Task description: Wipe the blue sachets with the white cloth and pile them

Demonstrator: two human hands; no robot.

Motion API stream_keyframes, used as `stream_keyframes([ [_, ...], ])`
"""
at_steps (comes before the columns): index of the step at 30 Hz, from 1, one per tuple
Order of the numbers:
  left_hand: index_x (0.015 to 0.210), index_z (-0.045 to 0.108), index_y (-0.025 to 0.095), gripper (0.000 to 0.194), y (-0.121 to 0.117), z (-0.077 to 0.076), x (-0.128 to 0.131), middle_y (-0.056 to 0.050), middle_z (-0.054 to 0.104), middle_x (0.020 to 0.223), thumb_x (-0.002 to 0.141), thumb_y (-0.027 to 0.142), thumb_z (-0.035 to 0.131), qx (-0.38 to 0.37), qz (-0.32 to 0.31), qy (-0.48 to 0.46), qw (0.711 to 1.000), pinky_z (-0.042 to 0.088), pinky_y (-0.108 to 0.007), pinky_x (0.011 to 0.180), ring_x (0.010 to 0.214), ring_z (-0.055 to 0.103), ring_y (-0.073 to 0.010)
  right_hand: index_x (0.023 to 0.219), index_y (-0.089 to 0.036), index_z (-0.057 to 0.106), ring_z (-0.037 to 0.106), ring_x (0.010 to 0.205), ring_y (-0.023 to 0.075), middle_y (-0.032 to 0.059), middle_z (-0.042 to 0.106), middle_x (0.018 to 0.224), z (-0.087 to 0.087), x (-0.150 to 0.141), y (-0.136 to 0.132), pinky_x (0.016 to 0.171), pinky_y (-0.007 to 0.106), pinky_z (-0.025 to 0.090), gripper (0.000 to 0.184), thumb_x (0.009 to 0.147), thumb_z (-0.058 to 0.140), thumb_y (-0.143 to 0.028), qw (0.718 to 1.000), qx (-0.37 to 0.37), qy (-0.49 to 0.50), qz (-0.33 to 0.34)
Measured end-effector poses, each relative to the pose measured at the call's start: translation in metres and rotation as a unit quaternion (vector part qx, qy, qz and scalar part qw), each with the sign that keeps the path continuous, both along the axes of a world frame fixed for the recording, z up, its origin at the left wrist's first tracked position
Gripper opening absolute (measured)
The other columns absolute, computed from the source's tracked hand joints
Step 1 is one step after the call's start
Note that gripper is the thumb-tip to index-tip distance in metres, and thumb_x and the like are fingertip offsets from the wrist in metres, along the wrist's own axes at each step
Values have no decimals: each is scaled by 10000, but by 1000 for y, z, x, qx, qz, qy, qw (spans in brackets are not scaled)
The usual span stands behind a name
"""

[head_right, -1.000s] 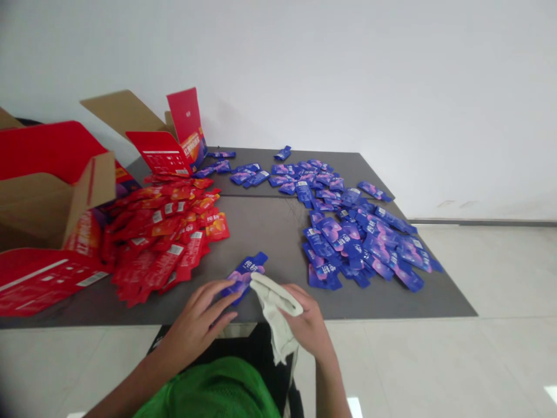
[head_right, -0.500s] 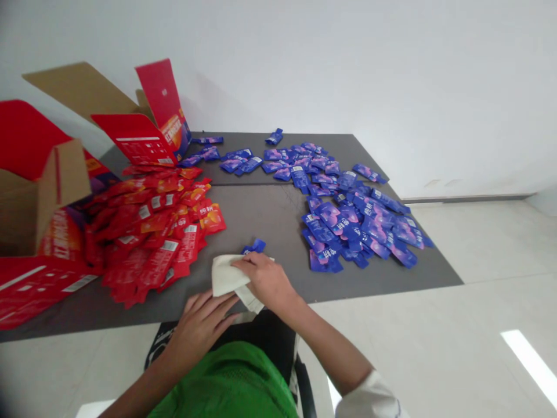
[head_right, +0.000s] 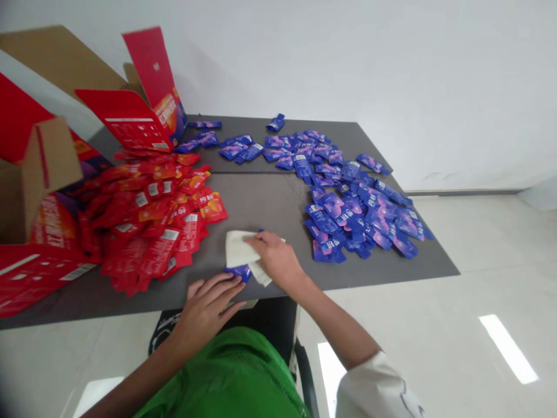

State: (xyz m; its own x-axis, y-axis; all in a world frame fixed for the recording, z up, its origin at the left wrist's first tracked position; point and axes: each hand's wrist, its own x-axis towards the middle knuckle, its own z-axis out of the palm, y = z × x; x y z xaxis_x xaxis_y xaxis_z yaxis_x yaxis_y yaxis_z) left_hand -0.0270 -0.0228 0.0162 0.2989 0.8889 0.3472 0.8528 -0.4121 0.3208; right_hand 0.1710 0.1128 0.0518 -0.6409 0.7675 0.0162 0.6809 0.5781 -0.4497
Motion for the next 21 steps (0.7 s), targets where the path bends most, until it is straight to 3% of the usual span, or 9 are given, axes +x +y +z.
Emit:
stream_keyframes([
  [2,1243,718,240,276,1,3,0,-45,765,1236,1049,368,569,-11,-5,-4,1000,405,-418,940,1176,658,-254,1423,-246,615,628,1206,248,105,667,1321,7,6,13,1016,339,543,595,894,526,10,999,24,5,-40],
  [4,1236,721,235,272,2,3,0,-48,766,1230,1040,368,586,-20,-5,-6,1000,415,-420,941,1173,659,-256,1442,-233,595,621,1214,253,115,664,1311,13,8,8,1033,355,536,611,886,529,11,997,41,40,-42],
  [8,1057,777,242,182,0,0,-2,-41,801,1041,999,363,654,-18,5,-8,1000,428,-438,922,996,695,-265,1437,-263,593,634,1208,233,90,667,1324,9,-2,-27,1018,341,550,567,917,565,-39,996,13,62,63],
  [10,1034,781,244,171,-1,0,-2,-39,801,1014,991,364,666,-17,5,-12,1000,430,-438,915,981,695,-265,1407,-278,619,654,1175,222,74,673,1324,2,-7,-29,978,321,568,525,933,566,-59,996,-13,36,80],
  [13,1192,739,240,240,1,2,-2,-48,779,1182,1020,364,626,-36,-6,-20,999,423,-433,946,1147,666,-268,1408,-268,626,654,1177,234,84,667,1329,-1,-5,-1,972,317,567,574,901,549,-11,1000,-13,7,16],
  [16,1227,720,239,261,3,3,-1,-45,763,1240,1033,370,604,-44,-10,-27,999,420,-434,962,1209,647,-264,1397,-234,639,647,1177,255,110,670,1298,9,2,20,1006,349,549,616,859,520,40,999,15,6,-43],
  [18,1223,723,243,262,2,1,-2,-42,767,1230,1021,377,625,-43,-8,-32,999,427,-436,953,1195,655,-266,1435,-230,603,629,1200,258,116,657,1304,16,2,12,1024,362,540,640,855,532,32,998,29,38,-34],
  [21,1099,771,244,197,0,-4,-3,-46,799,1097,1002,366,651,-26,2,-27,999,440,-447,937,1045,702,-267,1478,-262,554,610,1236,239,96,642,1339,13,-6,-20,1009,337,546,638,889,566,-16,997,15,67,46],
])
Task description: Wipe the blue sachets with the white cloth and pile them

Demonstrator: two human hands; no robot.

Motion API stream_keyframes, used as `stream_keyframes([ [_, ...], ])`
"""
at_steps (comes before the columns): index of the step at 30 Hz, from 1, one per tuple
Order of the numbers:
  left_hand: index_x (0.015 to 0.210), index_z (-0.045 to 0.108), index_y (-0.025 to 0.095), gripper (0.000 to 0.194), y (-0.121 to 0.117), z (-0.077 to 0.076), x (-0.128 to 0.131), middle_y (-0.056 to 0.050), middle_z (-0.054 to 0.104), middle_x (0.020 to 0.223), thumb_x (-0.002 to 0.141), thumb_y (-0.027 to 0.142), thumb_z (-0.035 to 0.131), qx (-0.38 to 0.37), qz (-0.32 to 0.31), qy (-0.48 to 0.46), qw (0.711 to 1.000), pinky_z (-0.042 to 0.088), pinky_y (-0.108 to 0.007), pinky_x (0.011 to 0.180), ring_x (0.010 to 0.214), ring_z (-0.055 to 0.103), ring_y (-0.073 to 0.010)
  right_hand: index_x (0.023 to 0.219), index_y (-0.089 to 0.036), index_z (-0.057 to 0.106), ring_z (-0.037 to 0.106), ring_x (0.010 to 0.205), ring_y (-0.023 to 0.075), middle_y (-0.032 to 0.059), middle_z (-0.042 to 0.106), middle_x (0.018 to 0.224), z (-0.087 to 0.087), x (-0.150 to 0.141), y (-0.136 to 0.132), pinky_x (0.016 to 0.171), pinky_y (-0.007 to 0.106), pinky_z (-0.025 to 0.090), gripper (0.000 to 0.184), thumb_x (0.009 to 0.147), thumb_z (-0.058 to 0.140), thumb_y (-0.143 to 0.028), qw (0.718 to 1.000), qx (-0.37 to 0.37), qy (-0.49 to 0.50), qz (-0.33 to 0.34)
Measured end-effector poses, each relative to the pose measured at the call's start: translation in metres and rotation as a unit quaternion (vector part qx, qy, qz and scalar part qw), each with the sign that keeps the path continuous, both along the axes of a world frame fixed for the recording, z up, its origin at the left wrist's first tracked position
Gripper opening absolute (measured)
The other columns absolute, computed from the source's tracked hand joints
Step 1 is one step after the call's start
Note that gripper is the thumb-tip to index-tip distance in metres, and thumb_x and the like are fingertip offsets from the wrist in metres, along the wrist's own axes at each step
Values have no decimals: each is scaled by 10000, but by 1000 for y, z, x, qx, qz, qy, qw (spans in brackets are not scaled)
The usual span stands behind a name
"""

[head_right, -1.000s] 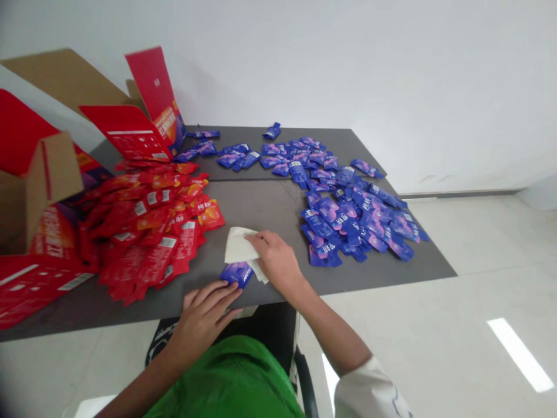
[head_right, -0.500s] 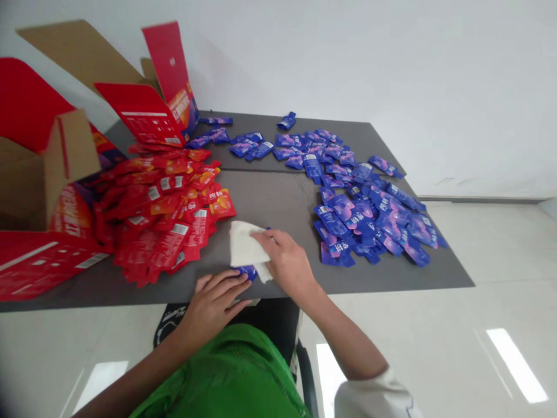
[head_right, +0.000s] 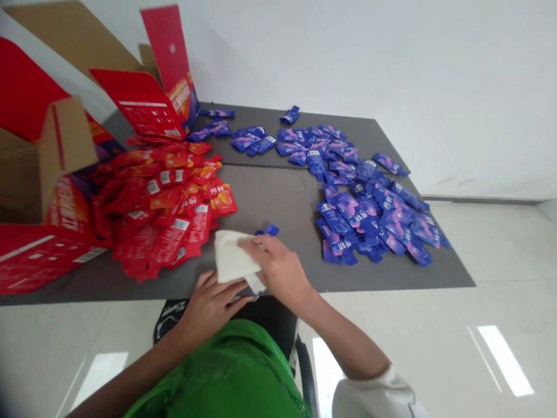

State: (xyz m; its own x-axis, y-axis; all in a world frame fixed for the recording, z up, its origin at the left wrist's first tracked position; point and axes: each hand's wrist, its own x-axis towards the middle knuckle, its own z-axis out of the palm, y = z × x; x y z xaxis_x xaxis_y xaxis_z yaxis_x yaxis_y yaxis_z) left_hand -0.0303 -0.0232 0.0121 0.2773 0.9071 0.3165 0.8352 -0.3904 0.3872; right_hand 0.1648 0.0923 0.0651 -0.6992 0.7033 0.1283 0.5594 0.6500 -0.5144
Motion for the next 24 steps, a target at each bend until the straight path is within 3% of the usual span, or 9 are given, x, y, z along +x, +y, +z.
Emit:
stream_keyframes([
  [3,1049,787,246,182,-1,-1,0,-45,804,1040,994,364,660,5,5,6,1000,451,-448,921,974,710,-263,1417,-269,612,640,1183,229,79,664,1320,-12,-7,-8,967,320,564,529,932,568,-62,998,-28,-38,34],
  [6,1182,752,242,244,1,4,1,-52,782,1183,1008,374,644,-16,-5,-1,1000,451,-433,939,1147,677,-270,1416,-248,621,637,1187,251,95,661,1315,-15,-5,19,973,333,560,566,904,552,-17,997,-23,-67,-30],
  [9,1202,741,233,257,2,7,1,-52,771,1224,1020,373,626,-20,-9,-9,1000,448,-427,953,1209,656,-266,1415,-229,627,637,1174,261,108,668,1275,-5,0,36,985,347,552,612,867,532,25,995,3,-52,-84],
  [12,1159,760,251,223,0,4,1,-46,788,1167,1009,367,641,-19,-1,-10,1000,457,-430,940,1124,691,-266,1470,-271,574,619,1211,252,98,647,1311,1,-3,15,990,346,553,655,876,547,2,999,8,-11,-41],
  [16,1057,789,259,178,-2,1,1,-51,804,1063,983,371,672,-10,16,-4,1000,469,-441,917,985,713,-268,1432,-280,611,647,1169,241,89,660,1318,-10,-11,-6,926,326,582,572,916,556,-39,998,-24,-44,34],
  [21,1183,750,230,240,2,5,2,-49,775,1210,1008,356,647,-22,-7,-23,999,453,-428,944,1200,662,-268,1403,-229,639,645,1175,271,108,674,1294,-12,-1,39,959,349,569,574,882,554,-3,994,0,-74,-84],
  [24,1187,753,238,241,1,5,2,-43,780,1194,1004,359,653,-23,-4,-23,999,461,-424,937,1188,667,-260,1440,-242,601,629,1196,260,109,664,1299,-3,1,34,1000,355,551,624,873,545,13,995,16,-44,-88],
])
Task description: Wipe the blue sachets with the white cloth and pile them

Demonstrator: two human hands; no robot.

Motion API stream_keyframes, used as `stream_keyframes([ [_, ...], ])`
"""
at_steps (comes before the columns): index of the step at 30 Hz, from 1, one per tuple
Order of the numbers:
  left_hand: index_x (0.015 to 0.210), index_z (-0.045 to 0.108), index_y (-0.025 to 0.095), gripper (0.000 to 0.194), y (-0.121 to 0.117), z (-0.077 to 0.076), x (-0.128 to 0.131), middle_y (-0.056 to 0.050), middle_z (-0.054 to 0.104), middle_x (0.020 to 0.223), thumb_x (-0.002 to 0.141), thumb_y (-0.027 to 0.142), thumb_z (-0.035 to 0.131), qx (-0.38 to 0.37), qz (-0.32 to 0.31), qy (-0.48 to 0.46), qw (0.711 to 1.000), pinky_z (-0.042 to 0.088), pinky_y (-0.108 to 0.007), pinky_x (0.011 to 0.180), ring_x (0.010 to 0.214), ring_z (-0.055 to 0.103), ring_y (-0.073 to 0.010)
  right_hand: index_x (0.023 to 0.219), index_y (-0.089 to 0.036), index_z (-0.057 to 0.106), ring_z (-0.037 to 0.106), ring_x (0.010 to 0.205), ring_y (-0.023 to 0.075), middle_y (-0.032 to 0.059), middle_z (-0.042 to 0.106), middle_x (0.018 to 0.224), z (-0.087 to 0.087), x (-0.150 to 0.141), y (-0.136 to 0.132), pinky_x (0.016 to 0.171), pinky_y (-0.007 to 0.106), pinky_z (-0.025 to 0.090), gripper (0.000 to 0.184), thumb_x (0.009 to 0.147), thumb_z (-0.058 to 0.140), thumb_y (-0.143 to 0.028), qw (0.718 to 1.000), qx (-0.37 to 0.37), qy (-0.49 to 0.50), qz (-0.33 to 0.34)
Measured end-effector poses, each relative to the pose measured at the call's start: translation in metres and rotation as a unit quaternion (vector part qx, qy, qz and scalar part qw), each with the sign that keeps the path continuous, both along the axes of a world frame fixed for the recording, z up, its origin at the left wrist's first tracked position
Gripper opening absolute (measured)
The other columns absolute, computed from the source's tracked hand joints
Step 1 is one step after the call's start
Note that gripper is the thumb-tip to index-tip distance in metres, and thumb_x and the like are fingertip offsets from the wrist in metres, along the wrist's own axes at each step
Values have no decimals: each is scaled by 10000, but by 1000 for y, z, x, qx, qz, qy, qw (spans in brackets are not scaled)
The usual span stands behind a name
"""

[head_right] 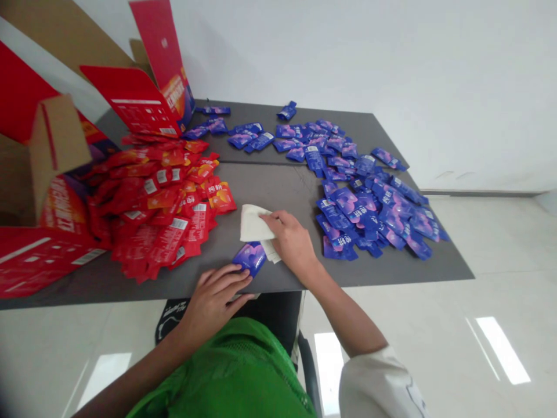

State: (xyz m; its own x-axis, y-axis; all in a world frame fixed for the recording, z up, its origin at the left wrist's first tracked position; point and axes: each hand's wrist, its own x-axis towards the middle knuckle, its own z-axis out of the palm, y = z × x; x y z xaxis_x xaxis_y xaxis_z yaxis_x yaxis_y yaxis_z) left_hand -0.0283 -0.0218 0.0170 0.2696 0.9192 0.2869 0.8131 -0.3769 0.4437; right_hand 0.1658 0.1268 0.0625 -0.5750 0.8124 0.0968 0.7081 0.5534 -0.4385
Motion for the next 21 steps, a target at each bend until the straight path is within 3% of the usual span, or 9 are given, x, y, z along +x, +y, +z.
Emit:
stream_keyframes([
  [5,1062,787,259,171,-3,-3,-1,-36,802,1074,975,369,689,2,20,10,1000,466,-442,903,1000,707,-267,1442,-297,587,637,1181,221,70,655,1342,-8,-10,-38,942,311,576,578,921,553,-47,992,-46,-7,115],
  [8,1143,759,235,210,-2,0,0,-36,789,1152,973,344,698,0,6,-2,1000,451,-434,924,1130,679,-274,1433,-288,602,635,1191,233,74,652,1355,-12,-7,-16,950,314,573,600,895,564,-24,996,-50,-29,69],
  [12,1189,734,227,233,0,2,0,-33,772,1218,985,330,686,-3,-1,-16,1000,437,-429,946,1213,650,-270,1418,-229,622,638,1179,262,114,671,1287,-3,4,10,993,351,555,613,864,539,22,1000,-5,-17,-8],
  [15,1158,748,241,212,-1,0,0,-41,783,1176,974,335,699,-1,7,-7,1000,446,-436,922,1132,679,-280,1490,-243,542,608,1244,249,108,644,1332,-2,2,-15,1037,353,537,635,896,552,-19,998,7,45,44],
  [18,1054,774,247,148,-3,-2,0,-45,798,1082,951,342,724,0,19,7,1000,455,-448,889,999,701,-286,1452,-276,581,631,1203,233,88,660,1332,-11,-6,-38,960,327,572,564,933,549,-57,993,-26,15,110],
  [21,1126,760,239,195,-2,1,0,-45,787,1149,957,329,720,-8,10,-2,1000,451,-444,924,1113,680,-289,1430,-287,604,641,1182,228,75,665,1326,-17,-7,-22,949,314,572,568,920,553,-42,996,-36,-21,73],
])
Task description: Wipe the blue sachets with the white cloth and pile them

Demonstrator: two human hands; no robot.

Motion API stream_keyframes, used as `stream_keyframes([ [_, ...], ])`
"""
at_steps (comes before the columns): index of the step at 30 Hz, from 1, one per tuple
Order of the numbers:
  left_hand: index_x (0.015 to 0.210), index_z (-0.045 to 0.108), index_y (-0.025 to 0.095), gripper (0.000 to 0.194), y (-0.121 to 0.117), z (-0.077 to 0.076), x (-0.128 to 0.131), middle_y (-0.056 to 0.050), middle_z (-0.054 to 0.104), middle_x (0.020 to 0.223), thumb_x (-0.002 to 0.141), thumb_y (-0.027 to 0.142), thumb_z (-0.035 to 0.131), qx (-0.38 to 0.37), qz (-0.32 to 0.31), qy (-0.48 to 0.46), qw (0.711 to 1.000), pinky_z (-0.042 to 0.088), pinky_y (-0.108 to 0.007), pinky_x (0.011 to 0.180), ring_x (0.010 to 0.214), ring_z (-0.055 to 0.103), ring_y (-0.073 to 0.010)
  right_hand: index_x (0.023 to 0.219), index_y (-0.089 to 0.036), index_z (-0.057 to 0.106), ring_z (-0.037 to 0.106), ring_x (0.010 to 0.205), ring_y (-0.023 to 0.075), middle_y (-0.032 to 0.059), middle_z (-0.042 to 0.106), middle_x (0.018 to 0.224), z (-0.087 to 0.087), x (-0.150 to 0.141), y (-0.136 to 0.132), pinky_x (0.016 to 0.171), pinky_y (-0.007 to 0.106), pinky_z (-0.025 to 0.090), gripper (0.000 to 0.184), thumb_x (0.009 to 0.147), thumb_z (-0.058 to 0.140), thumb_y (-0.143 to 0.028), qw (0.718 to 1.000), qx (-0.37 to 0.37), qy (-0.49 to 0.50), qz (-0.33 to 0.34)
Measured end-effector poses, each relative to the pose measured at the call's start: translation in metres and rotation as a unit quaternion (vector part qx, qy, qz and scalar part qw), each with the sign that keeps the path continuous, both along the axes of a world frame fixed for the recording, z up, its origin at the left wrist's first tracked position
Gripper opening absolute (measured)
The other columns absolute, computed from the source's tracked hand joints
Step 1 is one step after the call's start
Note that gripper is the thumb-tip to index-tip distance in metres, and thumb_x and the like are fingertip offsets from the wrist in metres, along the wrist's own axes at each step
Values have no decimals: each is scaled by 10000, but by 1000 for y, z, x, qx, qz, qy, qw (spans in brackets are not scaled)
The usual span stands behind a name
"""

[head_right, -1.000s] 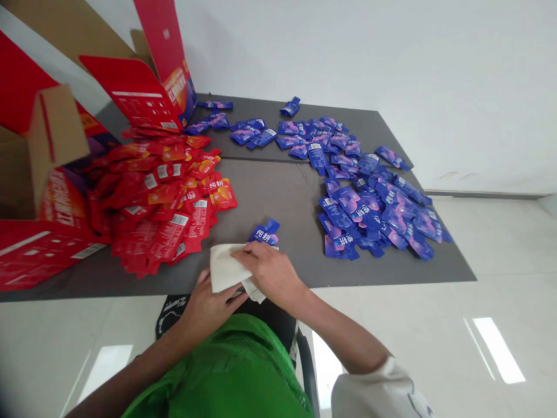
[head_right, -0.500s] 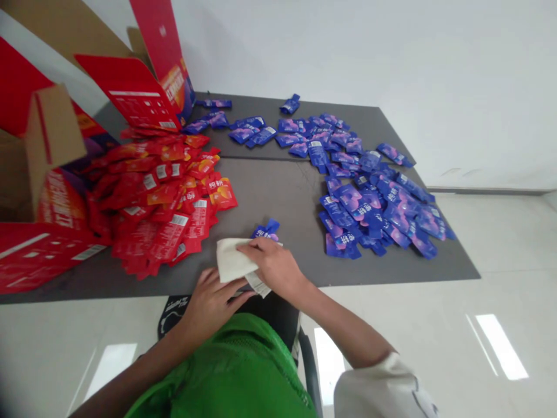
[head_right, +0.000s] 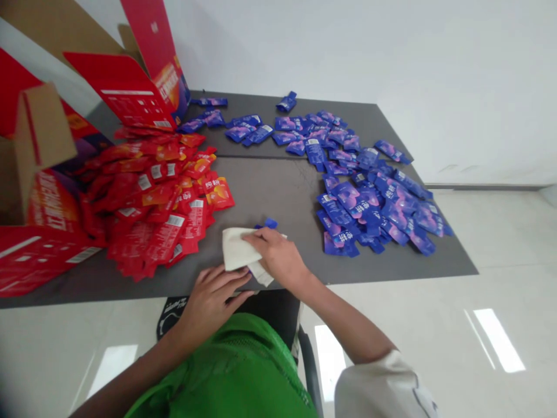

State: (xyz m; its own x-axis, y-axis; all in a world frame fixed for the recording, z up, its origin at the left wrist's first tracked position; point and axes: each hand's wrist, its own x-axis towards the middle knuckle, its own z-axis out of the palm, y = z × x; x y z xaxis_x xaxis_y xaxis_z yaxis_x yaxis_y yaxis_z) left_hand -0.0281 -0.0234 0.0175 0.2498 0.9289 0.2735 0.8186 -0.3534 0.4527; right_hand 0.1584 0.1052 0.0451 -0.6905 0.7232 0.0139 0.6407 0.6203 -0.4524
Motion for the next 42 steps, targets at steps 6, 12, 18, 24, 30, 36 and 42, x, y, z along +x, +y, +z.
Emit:
stream_keyframes([
  [6,1183,737,230,234,1,0,0,-40,774,1207,962,303,720,-2,-7,-18,1000,429,-428,946,1205,653,-277,1466,-233,576,617,1213,257,117,650,1321,10,8,24,1006,355,552,631,887,523,13,997,41,16,-69],
  [12,1106,757,246,194,0,0,0,-26,795,1118,918,294,768,-13,6,-14,1000,431,-437,913,1053,693,-280,1435,-276,599,638,1174,233,83,659,1333,1,-3,-12,934,332,582,534,948,546,-63,1000,2,8,20],
  [18,1178,739,238,247,2,3,0,-29,776,1195,938,294,749,-8,-5,-27,1000,433,-420,946,1213,651,-271,1439,-225,604,634,1184,271,117,655,1320,11,7,34,949,349,568,592,893,541,-2,996,34,-16,-80],
  [24,1040,774,249,143,0,-2,-1,-28,803,1067,920,325,763,-7,11,-3,1000,448,-448,887,983,710,-279,1446,-268,584,627,1187,228,81,663,1316,10,-5,-14,947,321,570,536,952,543,-63,999,8,22,41],
  [30,1184,741,244,242,3,2,-1,-42,776,1194,955,320,728,-12,-7,-21,1000,443,-422,948,1205,654,-275,1420,-243,618,647,1155,259,100,664,1321,2,5,33,911,334,577,570,900,551,-18,998,21,-10,-56],
  [36,1134,762,249,219,2,-3,-2,-41,791,1138,935,340,749,12,2,-16,1000,459,-427,918,1110,691,-277,1478,-266,550,618,1208,238,94,641,1336,17,5,9,985,343,554,626,908,543,-7,997,38,61,4],
  [42,1109,772,257,215,3,-3,-3,-42,796,1107,914,348,770,7,4,-4,1000,460,-438,899,1062,695,-292,1416,-244,612,651,1146,228,83,673,1301,1,-4,1,947,323,570,485,961,569,-82,999,-14,19,38],
])
